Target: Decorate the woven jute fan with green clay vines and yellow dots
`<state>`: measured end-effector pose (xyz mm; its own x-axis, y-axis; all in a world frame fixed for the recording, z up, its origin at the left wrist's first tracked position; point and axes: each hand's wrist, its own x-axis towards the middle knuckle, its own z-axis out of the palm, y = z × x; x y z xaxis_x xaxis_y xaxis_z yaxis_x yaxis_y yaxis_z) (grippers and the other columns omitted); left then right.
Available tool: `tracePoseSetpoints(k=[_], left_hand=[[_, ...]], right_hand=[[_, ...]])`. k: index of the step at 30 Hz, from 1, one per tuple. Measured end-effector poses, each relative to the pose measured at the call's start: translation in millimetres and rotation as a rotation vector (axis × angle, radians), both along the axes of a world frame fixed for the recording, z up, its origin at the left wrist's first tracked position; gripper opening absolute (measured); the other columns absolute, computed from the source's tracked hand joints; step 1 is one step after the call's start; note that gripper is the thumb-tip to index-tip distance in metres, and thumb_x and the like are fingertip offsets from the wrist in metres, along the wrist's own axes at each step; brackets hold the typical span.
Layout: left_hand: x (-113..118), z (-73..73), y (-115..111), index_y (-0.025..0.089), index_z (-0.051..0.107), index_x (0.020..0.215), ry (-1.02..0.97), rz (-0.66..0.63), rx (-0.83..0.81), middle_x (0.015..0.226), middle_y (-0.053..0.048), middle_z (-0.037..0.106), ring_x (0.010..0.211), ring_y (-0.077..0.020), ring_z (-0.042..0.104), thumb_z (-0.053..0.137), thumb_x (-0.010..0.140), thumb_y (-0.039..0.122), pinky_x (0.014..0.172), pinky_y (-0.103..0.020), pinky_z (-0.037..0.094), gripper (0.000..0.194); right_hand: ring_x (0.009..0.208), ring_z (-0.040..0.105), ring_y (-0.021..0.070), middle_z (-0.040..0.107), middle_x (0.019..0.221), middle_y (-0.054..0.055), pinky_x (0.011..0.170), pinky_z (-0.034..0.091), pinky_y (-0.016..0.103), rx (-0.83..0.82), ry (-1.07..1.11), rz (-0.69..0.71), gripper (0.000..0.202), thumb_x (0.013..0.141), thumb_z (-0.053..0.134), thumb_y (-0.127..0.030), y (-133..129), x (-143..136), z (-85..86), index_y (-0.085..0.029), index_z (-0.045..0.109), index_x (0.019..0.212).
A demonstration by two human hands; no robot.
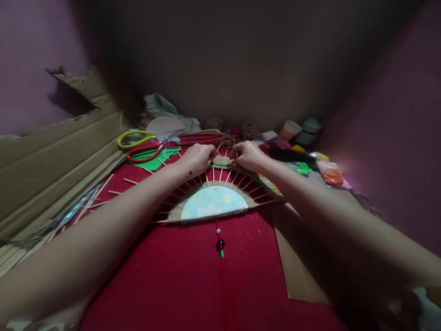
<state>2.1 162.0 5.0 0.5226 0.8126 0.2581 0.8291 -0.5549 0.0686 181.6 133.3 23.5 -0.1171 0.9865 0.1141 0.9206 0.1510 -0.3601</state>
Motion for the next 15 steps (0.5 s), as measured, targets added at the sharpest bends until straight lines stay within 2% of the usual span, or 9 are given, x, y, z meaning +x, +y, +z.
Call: tracePoseSetpoints(k=[4,9,15], left_hand=[[-0.6,0.3,1.8,0.016,0.064,0.097,-0.028,0.032,0.036,0.086,-0.007,0.070,0.078,-0.0195,0.064,0.049,0.078,0.015,0.066,-0.025,0.044,0.024],[-2.4,-0.5,6.3,0.015,0.066,0.085,-0.030,-0.006,0.037,0.085,-0.006,0.068,0.081,-0.0178,0.062,0.051,0.074,0.010,0.070,-0.024,0.045,0.018],[-1.4,-0.5,1.8,0.015,0.068,0.087,-0.050,-0.006,0.075,0.094,-0.009,0.059,0.081,-0.0197,0.059,0.054,0.078,0.018,0.069,-0.028,0.045,0.017]], right_hand=[[0.074,0.060,0.0172,0.069,0.076,0.003,0.067,0.042,0.026,-0.016,-0.023,-0.032,0.017,0.068,0.060,-0.011,-2.2,3.8,3.4,-0.019,0.072,0.077],[0.075,0.061,0.0196,0.069,0.073,0.005,0.068,0.043,0.029,-0.053,-0.061,-0.050,0.012,0.067,0.062,-0.015,-4.9,3.7,2.3,-0.019,0.071,0.074],[0.081,0.062,0.0236,0.070,0.078,0.008,0.075,0.044,0.035,-0.067,-0.105,-0.090,0.011,0.068,0.061,-0.021,-6.9,-0.8,-1.3,-0.019,0.070,0.074]])
